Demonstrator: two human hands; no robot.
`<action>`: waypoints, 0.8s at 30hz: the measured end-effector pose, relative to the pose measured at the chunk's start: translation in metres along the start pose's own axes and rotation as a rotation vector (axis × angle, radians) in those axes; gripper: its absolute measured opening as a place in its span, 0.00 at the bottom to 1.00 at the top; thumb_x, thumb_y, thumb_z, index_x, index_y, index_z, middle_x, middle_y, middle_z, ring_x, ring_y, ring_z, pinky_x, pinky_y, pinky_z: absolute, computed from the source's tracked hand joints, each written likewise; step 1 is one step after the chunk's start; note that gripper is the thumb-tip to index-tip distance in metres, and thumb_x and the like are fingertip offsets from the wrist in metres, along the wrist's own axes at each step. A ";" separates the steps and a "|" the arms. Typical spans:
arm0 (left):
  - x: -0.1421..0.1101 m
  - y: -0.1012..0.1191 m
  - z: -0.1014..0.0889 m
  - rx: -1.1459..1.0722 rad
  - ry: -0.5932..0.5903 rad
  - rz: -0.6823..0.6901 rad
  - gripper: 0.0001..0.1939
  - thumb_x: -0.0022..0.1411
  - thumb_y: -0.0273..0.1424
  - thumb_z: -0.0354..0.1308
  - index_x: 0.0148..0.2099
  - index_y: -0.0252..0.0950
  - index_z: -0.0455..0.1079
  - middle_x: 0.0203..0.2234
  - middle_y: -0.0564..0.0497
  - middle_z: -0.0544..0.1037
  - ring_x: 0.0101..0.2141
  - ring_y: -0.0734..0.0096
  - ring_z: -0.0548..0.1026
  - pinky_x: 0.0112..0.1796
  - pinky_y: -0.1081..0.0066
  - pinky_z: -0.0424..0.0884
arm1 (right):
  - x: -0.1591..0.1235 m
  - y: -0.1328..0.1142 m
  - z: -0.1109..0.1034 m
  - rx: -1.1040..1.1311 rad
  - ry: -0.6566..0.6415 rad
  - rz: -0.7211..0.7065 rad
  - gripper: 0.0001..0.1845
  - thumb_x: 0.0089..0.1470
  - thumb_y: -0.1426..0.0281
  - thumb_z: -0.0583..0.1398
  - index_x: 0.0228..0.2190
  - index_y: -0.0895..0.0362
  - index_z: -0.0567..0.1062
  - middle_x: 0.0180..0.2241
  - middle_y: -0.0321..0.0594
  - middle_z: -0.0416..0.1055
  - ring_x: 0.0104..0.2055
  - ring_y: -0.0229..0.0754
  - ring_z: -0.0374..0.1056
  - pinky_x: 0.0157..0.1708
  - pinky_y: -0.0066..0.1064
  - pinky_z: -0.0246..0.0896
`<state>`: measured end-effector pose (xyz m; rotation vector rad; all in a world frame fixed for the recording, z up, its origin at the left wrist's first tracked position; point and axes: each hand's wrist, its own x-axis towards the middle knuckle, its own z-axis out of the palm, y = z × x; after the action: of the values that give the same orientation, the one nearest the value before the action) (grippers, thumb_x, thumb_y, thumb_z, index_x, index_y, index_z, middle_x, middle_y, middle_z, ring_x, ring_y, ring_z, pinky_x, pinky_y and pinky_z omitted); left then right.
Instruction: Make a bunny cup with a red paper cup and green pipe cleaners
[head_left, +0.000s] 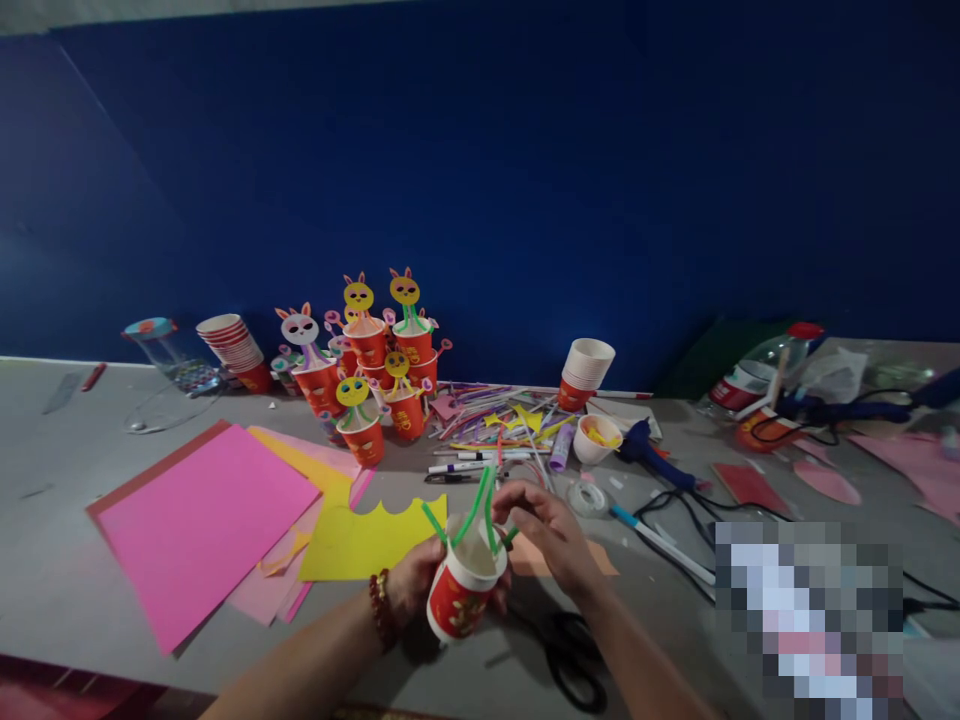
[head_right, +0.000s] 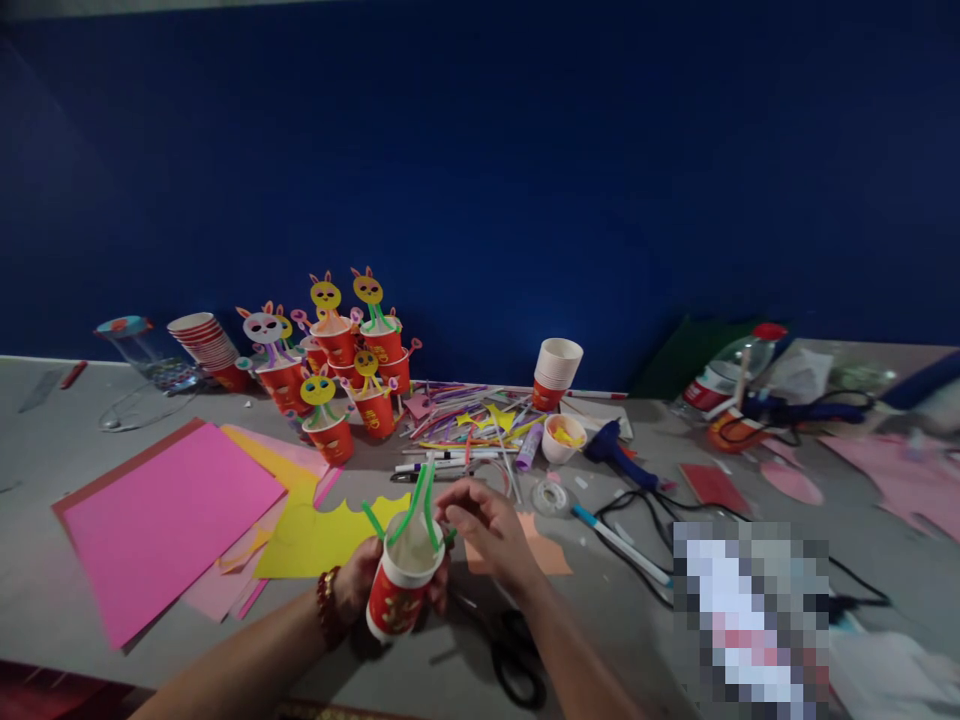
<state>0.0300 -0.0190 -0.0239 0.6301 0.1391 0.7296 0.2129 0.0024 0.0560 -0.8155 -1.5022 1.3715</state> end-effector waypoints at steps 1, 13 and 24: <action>0.000 0.000 0.001 0.001 0.004 0.012 0.36 0.46 0.54 0.66 0.44 0.24 0.77 0.33 0.38 0.81 0.31 0.62 0.78 0.36 0.67 0.72 | 0.000 0.001 0.000 -0.007 -0.013 -0.012 0.18 0.55 0.53 0.61 0.35 0.55 0.76 0.32 0.40 0.74 0.35 0.43 0.71 0.36 0.34 0.68; -0.005 -0.003 -0.012 0.024 0.013 -0.005 0.35 0.46 0.57 0.64 0.41 0.30 0.77 0.30 0.42 0.81 0.32 0.57 0.79 0.36 0.65 0.70 | -0.001 0.012 -0.001 -0.017 -0.147 -0.025 0.41 0.40 0.40 0.66 0.47 0.54 0.75 0.44 0.46 0.73 0.47 0.52 0.69 0.49 0.40 0.63; 0.000 0.007 0.006 0.065 0.051 0.080 0.35 0.48 0.54 0.65 0.48 0.31 0.76 0.41 0.40 0.81 0.43 0.50 0.78 0.42 0.63 0.70 | -0.010 0.030 0.009 -0.016 -0.196 0.057 0.46 0.36 0.49 0.72 0.54 0.53 0.71 0.50 0.46 0.72 0.55 0.58 0.66 0.55 0.45 0.59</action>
<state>0.0283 -0.0176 -0.0156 0.6820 0.1858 0.8216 0.2048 -0.0058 0.0254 -0.7563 -1.6522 1.5192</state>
